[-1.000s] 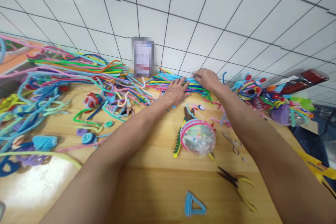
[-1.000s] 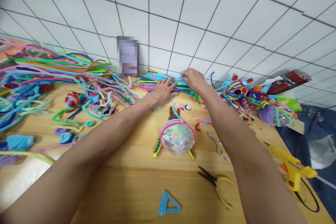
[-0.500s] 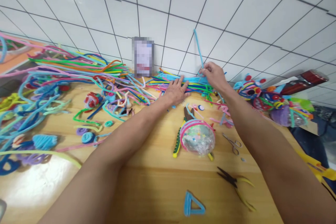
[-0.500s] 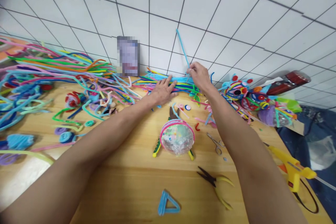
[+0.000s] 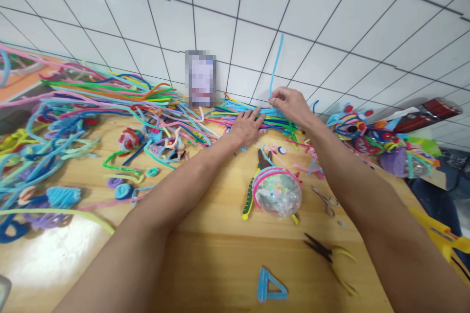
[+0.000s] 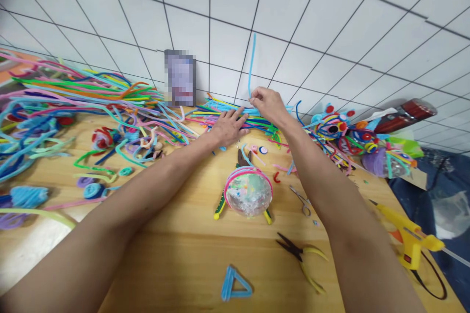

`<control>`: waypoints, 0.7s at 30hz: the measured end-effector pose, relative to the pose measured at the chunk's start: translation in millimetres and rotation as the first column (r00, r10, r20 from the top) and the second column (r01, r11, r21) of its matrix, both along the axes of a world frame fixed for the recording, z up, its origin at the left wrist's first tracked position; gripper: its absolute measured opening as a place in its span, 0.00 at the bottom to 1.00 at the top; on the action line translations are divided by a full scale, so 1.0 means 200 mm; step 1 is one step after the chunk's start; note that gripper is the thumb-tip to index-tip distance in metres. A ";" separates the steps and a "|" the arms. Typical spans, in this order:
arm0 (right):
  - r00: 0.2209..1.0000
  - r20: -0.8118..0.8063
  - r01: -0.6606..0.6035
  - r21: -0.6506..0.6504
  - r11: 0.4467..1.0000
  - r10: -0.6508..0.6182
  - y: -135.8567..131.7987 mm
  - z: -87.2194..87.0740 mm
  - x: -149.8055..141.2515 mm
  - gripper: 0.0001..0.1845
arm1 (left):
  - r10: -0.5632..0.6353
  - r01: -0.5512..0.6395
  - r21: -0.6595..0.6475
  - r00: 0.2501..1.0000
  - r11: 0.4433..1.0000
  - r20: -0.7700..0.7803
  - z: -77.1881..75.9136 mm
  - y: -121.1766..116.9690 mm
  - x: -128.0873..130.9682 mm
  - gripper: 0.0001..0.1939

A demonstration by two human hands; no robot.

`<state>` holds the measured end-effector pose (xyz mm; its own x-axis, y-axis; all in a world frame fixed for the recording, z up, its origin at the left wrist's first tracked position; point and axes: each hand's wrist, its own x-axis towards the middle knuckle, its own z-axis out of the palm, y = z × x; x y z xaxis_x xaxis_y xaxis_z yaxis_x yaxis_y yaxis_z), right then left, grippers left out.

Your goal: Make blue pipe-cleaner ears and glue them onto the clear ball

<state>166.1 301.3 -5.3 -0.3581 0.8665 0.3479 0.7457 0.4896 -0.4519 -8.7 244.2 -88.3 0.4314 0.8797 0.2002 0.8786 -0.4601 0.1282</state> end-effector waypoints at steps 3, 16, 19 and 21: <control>0.995 -0.077 0.059 -0.030 0.998 -0.062 0.02 0.00 0.03 0.04 | -0.005 0.005 0.014 1.000 1.000 0.003 0.00 0.00 0.00 0.35; 0.965 -0.076 0.253 0.027 0.967 -0.251 -0.02 -0.09 0.09 0.12 | 0.001 -0.001 -0.009 1.000 1.000 -0.001 0.01 0.00 0.00 0.34; 0.966 0.018 0.249 0.227 0.942 -0.259 -0.04 -0.06 0.06 0.17 | 0.003 -0.003 -0.024 1.000 1.000 0.000 0.01 0.00 0.00 0.34; 0.975 0.027 0.202 0.309 0.930 -0.221 -0.06 -0.04 0.04 0.19 | 0.004 -0.004 -0.030 1.000 1.000 0.001 0.02 -0.01 0.00 0.34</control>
<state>173.8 289.9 -13.0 -0.2064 0.7817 0.5886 0.8680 0.4240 -0.2586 -8.7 243.1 -84.9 0.4275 0.8870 0.1744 0.8802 -0.4524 0.1431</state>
